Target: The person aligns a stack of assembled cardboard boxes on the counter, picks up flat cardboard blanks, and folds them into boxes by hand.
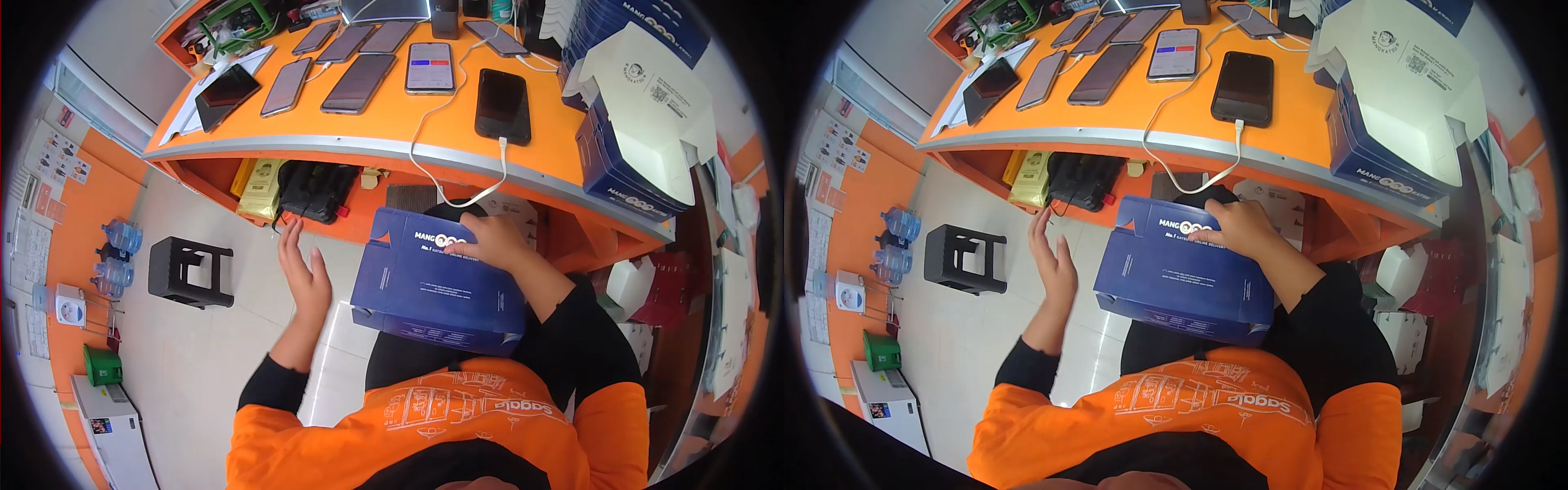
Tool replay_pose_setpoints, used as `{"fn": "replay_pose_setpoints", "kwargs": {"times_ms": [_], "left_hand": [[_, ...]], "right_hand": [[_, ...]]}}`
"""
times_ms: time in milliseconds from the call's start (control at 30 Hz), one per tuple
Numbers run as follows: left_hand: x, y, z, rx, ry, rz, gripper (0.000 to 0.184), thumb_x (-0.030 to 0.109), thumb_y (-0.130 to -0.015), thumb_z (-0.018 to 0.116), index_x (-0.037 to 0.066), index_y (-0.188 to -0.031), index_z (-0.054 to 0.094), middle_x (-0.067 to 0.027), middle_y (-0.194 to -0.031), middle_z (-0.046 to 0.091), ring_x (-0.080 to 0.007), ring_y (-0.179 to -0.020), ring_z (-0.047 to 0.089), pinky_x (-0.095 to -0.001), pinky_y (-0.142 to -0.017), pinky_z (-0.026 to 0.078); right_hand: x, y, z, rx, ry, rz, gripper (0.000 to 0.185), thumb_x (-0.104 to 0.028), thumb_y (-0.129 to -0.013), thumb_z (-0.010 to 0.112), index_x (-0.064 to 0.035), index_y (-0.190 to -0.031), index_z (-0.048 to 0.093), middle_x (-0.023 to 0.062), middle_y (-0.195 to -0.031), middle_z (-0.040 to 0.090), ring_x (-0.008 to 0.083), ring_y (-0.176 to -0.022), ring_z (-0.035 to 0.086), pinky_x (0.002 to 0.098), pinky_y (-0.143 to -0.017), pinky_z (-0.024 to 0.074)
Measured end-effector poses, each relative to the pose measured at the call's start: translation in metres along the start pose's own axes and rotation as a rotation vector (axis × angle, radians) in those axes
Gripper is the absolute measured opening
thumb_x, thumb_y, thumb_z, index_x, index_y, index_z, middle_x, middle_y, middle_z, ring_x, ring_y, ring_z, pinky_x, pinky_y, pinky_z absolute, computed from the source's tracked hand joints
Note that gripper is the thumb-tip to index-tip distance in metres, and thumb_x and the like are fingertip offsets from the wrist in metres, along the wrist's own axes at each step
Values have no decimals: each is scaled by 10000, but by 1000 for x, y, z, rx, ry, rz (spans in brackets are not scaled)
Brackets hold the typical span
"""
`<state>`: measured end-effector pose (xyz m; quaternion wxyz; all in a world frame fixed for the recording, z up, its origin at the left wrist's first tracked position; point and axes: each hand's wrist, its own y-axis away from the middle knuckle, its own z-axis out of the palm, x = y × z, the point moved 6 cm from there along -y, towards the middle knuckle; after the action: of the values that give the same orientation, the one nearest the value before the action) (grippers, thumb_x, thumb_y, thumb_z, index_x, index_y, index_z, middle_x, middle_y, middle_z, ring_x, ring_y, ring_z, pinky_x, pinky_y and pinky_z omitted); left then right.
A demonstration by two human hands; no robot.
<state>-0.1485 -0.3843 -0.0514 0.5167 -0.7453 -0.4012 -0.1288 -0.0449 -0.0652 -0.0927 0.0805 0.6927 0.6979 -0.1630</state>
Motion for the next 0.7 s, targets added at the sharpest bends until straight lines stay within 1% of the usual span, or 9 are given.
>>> {"fn": "replay_pose_setpoints", "kwargs": {"times_ms": [67,100,167,267,400,500,567,600,700], "left_hand": [[64,33,13,-322,68,229,462,224,-941,555,84,-1380,595,-164,-1421,548,-380,-1366,460,-537,-1160,298],[104,60,37,-768,-115,534,541,339,-973,550,133,-1473,526,-108,-1538,467,-373,-1468,352,-535,-1211,232],[149,105,62,-837,-163,745,642,496,-971,543,203,-1536,464,-62,-1603,410,-337,-1530,273,-604,-1229,139],[152,115,90,-929,-189,660,687,574,-956,539,265,-1561,432,-50,-1640,359,-333,-1556,209,-637,-1228,87],[147,120,103,-981,-146,696,632,566,-963,522,325,-1543,452,-56,-1640,355,-341,-1554,208,-656,-1220,86],[141,119,109,-989,-134,687,630,551,-943,540,341,-1533,466,-61,-1635,364,-348,-1549,220,-650,-1218,96],[135,118,112,-982,-121,678,637,536,-923,556,341,-1525,479,-65,-1631,371,-351,-1543,235,-647,-1215,107],[131,115,113,-994,-69,655,631,481,-898,571,334,-1508,504,-68,-1623,386,-353,-1530,264,-635,-1211,128],[129,108,113,-1000,-61,675,615,433,-889,566,321,-1492,524,-71,-1618,394,-354,-1519,285,-619,-1210,141]], "right_hand": [[-3,3,0,21,28,-4,654,-707,-825,666,-60,-908,627,141,-707,697,364,-684,705,456,-645,558],[-5,4,0,33,40,1,654,-707,-825,666,-59,-911,630,140,-699,693,365,-678,703,457,-639,557],[-7,9,-1,58,67,13,654,-705,-825,666,-58,-917,636,138,-683,685,367,-668,700,457,-628,554],[-1,19,-4,120,41,50,606,-645,-795,741,-57,-897,640,164,-726,682,384,-693,695,475,-639,550],[12,30,-6,239,-35,68,580,-601,-778,788,-48,-902,665,171,-769,693,397,-711,693,479,-669,552],[18,24,-4,180,-45,96,654,-678,-791,727,-42,-928,662,181,-776,698,382,-747,714,473,-676,562],[24,14,-3,113,-111,139,642,-666,-784,745,-47,-934,665,189,-803,709,389,-773,714,474,-694,561],[23,12,-1,79,-146,158,636,-659,-781,755,-49,-937,667,193,-816,714,392,-785,714,474,-703,561],[35,6,14,55,-302,174,609,-633,-780,776,-60,-962,676,199,-851,725,409,-807,709,477,-722,556]]}}
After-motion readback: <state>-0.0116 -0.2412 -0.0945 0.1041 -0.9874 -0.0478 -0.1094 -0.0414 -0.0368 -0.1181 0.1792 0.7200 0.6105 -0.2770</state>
